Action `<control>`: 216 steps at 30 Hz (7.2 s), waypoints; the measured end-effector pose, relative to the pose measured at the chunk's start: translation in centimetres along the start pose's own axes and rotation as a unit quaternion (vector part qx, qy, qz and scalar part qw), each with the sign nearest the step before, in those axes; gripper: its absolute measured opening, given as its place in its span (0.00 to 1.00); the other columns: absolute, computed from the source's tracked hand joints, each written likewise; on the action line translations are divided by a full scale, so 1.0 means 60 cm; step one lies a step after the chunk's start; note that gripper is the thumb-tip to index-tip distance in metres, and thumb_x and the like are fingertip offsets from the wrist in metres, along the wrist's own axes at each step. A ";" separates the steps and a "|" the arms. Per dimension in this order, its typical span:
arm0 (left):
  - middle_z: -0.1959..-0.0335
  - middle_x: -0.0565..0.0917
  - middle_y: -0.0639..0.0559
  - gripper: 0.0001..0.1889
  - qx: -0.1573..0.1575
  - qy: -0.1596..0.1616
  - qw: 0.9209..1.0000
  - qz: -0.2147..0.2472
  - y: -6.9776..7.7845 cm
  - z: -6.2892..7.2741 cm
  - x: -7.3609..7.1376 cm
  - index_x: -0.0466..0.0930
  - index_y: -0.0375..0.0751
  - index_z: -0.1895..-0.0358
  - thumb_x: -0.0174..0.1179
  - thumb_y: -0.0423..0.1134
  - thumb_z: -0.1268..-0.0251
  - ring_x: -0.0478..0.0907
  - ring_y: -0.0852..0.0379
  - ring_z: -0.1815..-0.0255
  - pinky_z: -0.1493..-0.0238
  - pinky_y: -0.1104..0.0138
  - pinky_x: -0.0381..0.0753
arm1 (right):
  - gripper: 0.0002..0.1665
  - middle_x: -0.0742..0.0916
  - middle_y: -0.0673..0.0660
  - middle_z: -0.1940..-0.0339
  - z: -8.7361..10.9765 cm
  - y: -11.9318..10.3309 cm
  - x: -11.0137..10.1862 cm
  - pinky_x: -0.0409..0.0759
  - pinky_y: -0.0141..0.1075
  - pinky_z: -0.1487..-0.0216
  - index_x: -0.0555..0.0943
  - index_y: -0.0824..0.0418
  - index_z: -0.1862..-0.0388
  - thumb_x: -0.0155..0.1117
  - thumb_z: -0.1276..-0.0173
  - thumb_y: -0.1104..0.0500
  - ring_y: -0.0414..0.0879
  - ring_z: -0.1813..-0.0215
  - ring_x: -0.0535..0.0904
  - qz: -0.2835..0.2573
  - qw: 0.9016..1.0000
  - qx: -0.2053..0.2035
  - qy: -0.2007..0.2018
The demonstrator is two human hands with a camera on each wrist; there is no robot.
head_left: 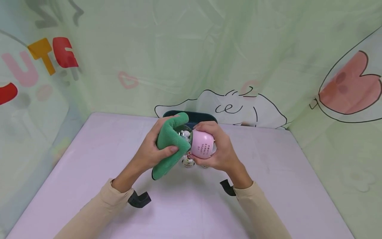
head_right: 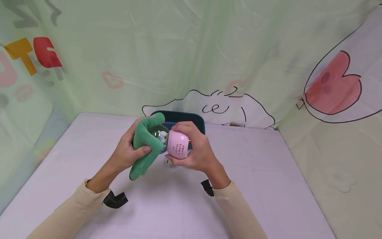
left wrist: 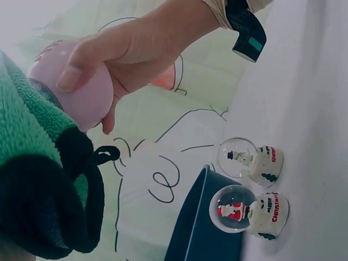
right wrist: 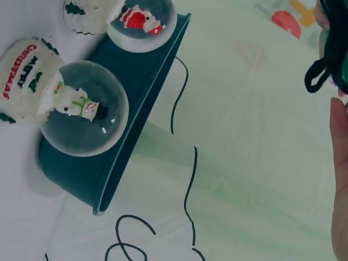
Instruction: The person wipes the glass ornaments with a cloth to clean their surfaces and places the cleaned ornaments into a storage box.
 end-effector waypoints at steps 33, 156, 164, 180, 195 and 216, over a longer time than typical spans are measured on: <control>0.33 0.71 0.55 0.40 -0.015 -0.009 1.000 -0.006 -0.003 0.003 0.004 0.68 0.56 0.26 0.68 0.63 0.40 0.73 0.51 0.44 0.46 0.51 0.76 | 0.39 0.83 0.63 0.48 -0.002 -0.006 0.004 0.81 0.33 0.45 0.74 0.71 0.45 0.77 0.44 0.46 0.54 0.45 0.80 0.046 0.998 -0.032 -0.008; 0.32 0.70 0.52 0.41 0.023 -0.019 1.000 -0.005 0.014 0.000 0.008 0.65 0.51 0.25 0.67 0.62 0.39 0.72 0.50 0.41 0.42 0.54 0.75 | 0.40 0.82 0.66 0.51 0.002 -0.004 -0.006 0.82 0.36 0.48 0.74 0.74 0.48 0.79 0.46 0.47 0.55 0.47 0.80 -0.022 0.998 -0.041 0.048; 0.28 0.68 0.53 0.44 0.019 -0.032 0.999 0.017 0.012 0.000 0.010 0.60 0.53 0.22 0.65 0.64 0.38 0.71 0.48 0.38 0.41 0.54 0.74 | 0.44 0.82 0.64 0.49 0.008 0.016 -0.010 0.84 0.35 0.56 0.70 0.76 0.45 0.80 0.45 0.47 0.53 0.47 0.81 -0.109 0.992 0.019 0.067; 0.29 0.68 0.43 0.51 0.015 -0.043 0.998 0.036 0.011 0.000 0.015 0.54 0.52 0.19 0.63 0.71 0.40 0.70 0.48 0.36 0.39 0.50 0.75 | 0.46 0.82 0.59 0.45 0.017 0.030 -0.015 0.84 0.35 0.58 0.68 0.76 0.41 0.80 0.45 0.47 0.52 0.47 0.79 -0.185 0.971 0.091 0.120; 0.33 0.69 0.43 0.53 0.001 -0.003 0.996 0.090 0.013 -0.002 -0.005 0.54 0.41 0.21 0.64 0.69 0.41 0.71 0.47 0.38 0.40 0.62 0.77 | 0.46 0.82 0.59 0.46 0.008 0.020 -0.013 0.85 0.36 0.55 0.68 0.75 0.44 0.80 0.45 0.45 0.53 0.46 0.79 -0.151 0.980 0.059 0.113; 0.30 0.68 0.51 0.48 -0.039 -0.043 0.997 0.042 0.015 0.002 0.013 0.53 0.61 0.20 0.70 0.58 0.41 0.69 0.47 0.37 0.43 0.45 0.72 | 0.48 0.81 0.60 0.45 0.014 0.023 -0.011 0.83 0.36 0.51 0.66 0.77 0.43 0.80 0.44 0.46 0.53 0.44 0.79 -0.129 0.981 0.062 0.132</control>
Point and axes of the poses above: each hand's wrist, its own z-axis away from the middle knuckle, its own x-axis out of the palm, y = z × x, the point moved 8 cm from there along -z, towards the middle knuckle
